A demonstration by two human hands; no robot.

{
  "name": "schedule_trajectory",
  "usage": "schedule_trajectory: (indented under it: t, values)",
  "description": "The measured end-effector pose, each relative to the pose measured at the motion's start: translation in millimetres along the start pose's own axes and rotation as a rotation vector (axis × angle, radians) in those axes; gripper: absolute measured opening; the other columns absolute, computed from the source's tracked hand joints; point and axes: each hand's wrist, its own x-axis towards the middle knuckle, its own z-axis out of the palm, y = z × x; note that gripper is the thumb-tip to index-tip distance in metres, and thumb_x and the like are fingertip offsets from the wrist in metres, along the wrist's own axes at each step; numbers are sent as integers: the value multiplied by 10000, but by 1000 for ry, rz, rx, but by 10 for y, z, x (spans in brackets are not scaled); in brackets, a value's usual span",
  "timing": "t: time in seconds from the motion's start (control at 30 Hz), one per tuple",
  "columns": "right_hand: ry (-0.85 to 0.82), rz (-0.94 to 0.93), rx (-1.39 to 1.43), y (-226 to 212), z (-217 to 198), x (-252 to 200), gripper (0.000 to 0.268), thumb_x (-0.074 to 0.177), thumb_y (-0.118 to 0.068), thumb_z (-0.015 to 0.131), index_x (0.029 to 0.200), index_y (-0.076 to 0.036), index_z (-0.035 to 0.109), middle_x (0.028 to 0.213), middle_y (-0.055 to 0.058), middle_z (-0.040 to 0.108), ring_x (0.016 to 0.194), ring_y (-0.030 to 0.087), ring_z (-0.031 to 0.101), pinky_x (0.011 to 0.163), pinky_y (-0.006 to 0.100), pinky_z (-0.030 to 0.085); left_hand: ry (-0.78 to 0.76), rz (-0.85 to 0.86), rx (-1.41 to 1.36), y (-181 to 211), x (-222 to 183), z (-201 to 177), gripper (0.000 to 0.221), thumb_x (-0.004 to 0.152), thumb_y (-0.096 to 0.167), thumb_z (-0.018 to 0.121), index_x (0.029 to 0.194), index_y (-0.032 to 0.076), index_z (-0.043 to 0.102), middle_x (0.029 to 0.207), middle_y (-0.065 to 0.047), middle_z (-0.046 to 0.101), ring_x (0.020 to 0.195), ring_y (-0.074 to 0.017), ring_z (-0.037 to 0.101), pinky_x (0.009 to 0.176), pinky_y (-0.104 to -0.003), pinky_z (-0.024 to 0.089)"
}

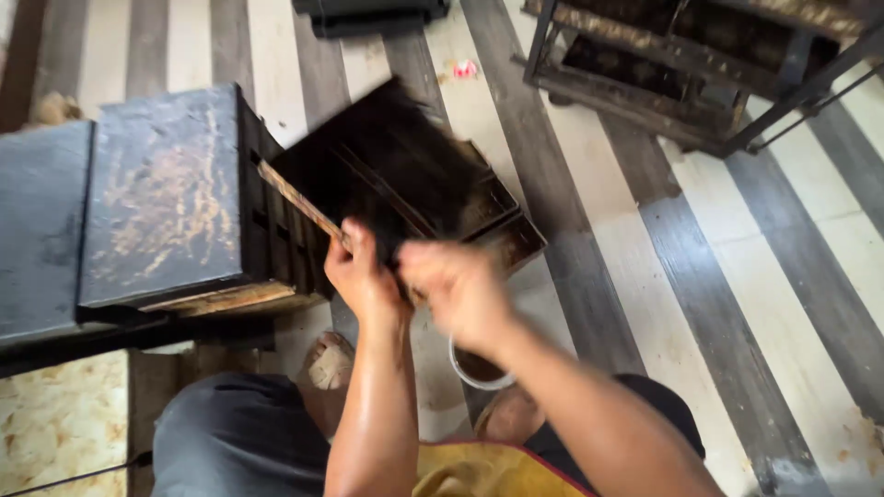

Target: The recorder is cleaning and greasing metal bread/cake tins in a bakery environment using a cloth and a dark liquid (likely oil or grease).

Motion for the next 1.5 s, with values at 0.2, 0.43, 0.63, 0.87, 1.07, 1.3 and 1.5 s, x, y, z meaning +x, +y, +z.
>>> schedule_trajectory:
  t: [0.2,0.43,0.63,0.87,1.07,1.3,1.5]
  values:
    - [414,514,815,353,-1224,753,291,840,34,496,1044,-65,678,1010,76,729,519,145,585,383,277,449,-463,281,1110,-699,357,241,466,911,375,762,1256,91,630,1242,-107,659,1168,-250,604,980,-433,473]
    - [954,427,986,968,-2081,1035,375,931,-431,511,1025,-109,678,1056,25,746,932,178,668,678,332,441,-1466,88,1970,-1703,13,401,705,1011,394,452,1610,304,92,1689,54,60,1577,-297,84,1172,-742,28]
    - [770,347,876,1383,-2016,1208,245,925,-380,561,978,-161,658,1022,-13,737,893,163,639,715,343,395,-1392,97,2071,-2299,-384,223,663,1055,220,403,1645,271,104,1696,-181,16,1453,-599,192,1119,-710,243]
    - [773,465,999,1872,-2134,1287,223,963,-346,592,1011,-146,678,1034,-11,737,918,154,642,730,338,384,-1174,31,2165,-2570,-253,186,676,1063,209,423,1678,249,146,1582,-476,159,1333,-679,378,1029,-586,467]
    - [621,586,1108,2164,-2130,1258,229,1091,-272,550,1139,-76,658,1050,11,650,908,132,580,749,265,376,-821,-180,2014,-1703,167,301,941,854,590,637,1603,174,248,1584,-288,248,1435,-533,359,1026,-583,473]
    - [-54,752,-164,3031,-1153,910,411,835,93,647,1158,-104,488,854,80,626,640,184,617,486,374,485,-92,-504,1389,-2505,432,-724,828,792,594,805,1246,-51,554,1233,-298,657,1147,-428,655,958,-466,536]
    - [-519,1366,-131,4579,-844,-74,265,821,61,564,1053,12,446,654,120,424,478,216,397,375,432,256,-98,-417,1059,-2471,307,-707,657,769,448,830,1196,-15,645,1097,-240,748,1054,-364,718,899,-441,559]
